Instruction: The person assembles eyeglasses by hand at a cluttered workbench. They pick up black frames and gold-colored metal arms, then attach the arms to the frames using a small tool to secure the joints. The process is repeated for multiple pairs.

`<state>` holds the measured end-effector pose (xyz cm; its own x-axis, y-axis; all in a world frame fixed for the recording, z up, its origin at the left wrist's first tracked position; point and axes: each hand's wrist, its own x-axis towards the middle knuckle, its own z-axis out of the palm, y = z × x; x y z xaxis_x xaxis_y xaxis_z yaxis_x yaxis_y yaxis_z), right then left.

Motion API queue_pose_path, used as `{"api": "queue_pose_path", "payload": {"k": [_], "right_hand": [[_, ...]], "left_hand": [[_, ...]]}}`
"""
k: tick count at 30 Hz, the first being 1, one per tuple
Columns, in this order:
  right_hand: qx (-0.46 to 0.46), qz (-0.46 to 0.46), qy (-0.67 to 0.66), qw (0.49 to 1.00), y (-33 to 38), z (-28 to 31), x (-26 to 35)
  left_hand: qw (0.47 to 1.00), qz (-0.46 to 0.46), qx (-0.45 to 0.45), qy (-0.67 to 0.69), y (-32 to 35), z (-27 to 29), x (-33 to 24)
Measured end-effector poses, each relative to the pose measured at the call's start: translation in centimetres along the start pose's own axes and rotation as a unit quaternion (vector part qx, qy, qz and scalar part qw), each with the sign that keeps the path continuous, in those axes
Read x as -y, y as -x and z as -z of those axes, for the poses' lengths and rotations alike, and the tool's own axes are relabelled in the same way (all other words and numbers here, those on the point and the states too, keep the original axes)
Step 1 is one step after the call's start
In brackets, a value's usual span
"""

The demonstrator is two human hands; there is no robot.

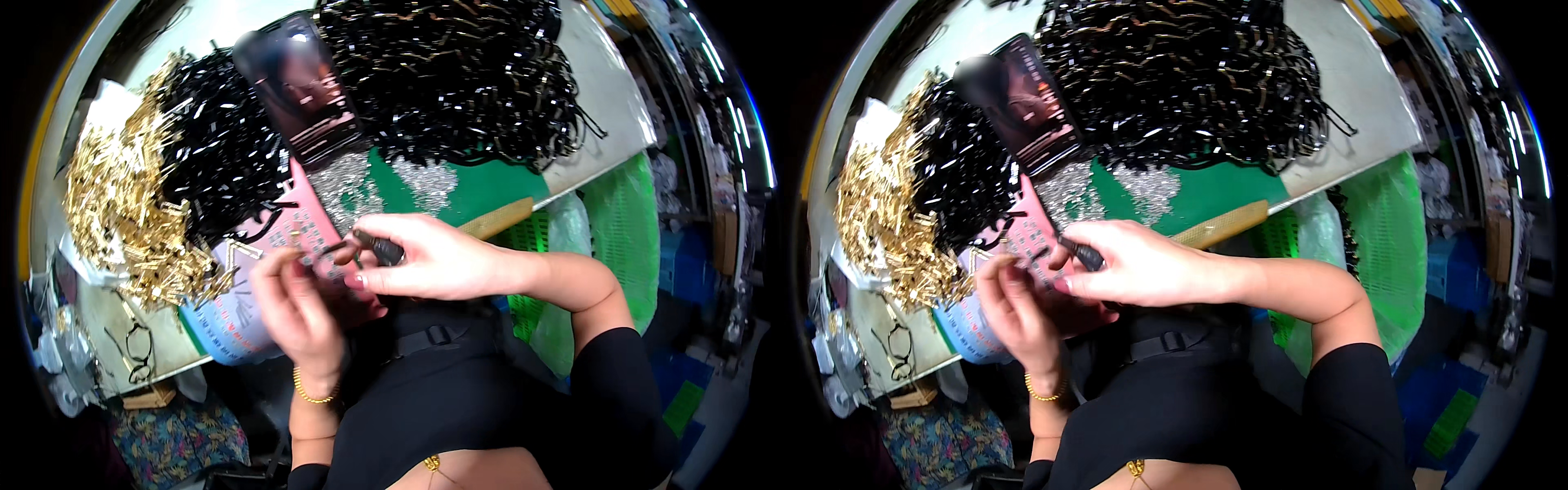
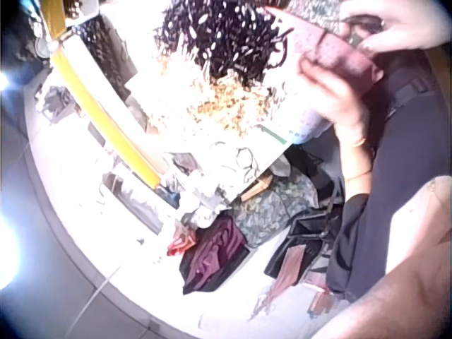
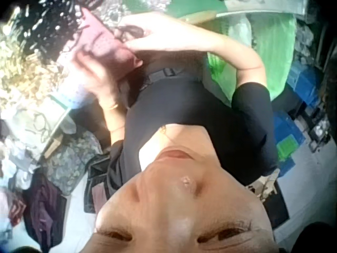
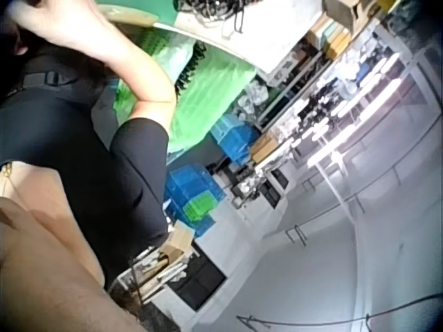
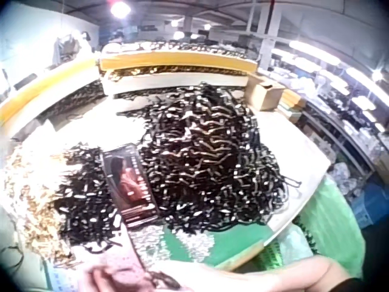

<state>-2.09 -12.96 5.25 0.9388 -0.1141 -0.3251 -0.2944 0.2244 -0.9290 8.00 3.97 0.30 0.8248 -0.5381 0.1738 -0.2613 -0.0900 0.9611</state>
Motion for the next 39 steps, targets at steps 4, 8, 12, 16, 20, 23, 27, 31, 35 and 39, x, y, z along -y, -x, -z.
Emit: {"api": "queue_pose_path", "payload": {"k": [4, 8, 12, 16, 20, 23, 27, 31, 35, 39], "right_hand": [[-0.159, 0.131, 0.574, 0.792, 3.3, 4.7, 0.4], [-0.269, 0.119, 0.694, 0.657, 4.4, 8.6, 0.5], [-0.219, 0.19, 0.727, 0.622, 3.0, 9.2, -0.2], [-0.212, 0.197, 0.756, 0.586, 1.6, 9.5, -0.2], [-0.208, 0.174, 0.752, 0.601, 2.9, 9.8, 1.5], [-0.193, 0.197, 0.608, 0.745, 5.1, 8.3, 2.4], [-0.087, 0.088, 0.372, 0.92, 6.9, 5.4, 1.7], [-0.118, 0.058, 0.323, 0.937, 6.6, 4.4, 0.4], [-0.095, 0.088, 0.366, 0.922, 6.4, 4.8, 0.4], [-0.035, 0.11, 0.409, 0.905, 6.4, 5.0, 0.5]], "left_hand": [[0.968, -0.06, -0.015, -0.244, -3.3, 3.9, 2.4], [0.939, -0.196, -0.018, -0.283, -6.5, 5.3, 2.0], [0.979, -0.048, -0.118, -0.156, -4.8, 2.9, -0.6], [0.993, 0.071, 0.089, 0.006, -0.7, 0.5, -2.0], [0.928, 0.233, 0.194, 0.218, 0.8, -0.1, -2.5], [0.915, 0.254, 0.238, 0.205, 0.9, -0.9, -2.5], [0.893, 0.231, 0.308, 0.233, 1.0, -1.8, -2.2], [0.883, 0.24, 0.321, 0.244, 1.4, -1.8, -2.1], [0.905, 0.197, 0.323, 0.194, 1.4, -1.8, -2.3], [0.927, 0.021, 0.371, 0.049, 0.8, -1.6, -2.4]]}}
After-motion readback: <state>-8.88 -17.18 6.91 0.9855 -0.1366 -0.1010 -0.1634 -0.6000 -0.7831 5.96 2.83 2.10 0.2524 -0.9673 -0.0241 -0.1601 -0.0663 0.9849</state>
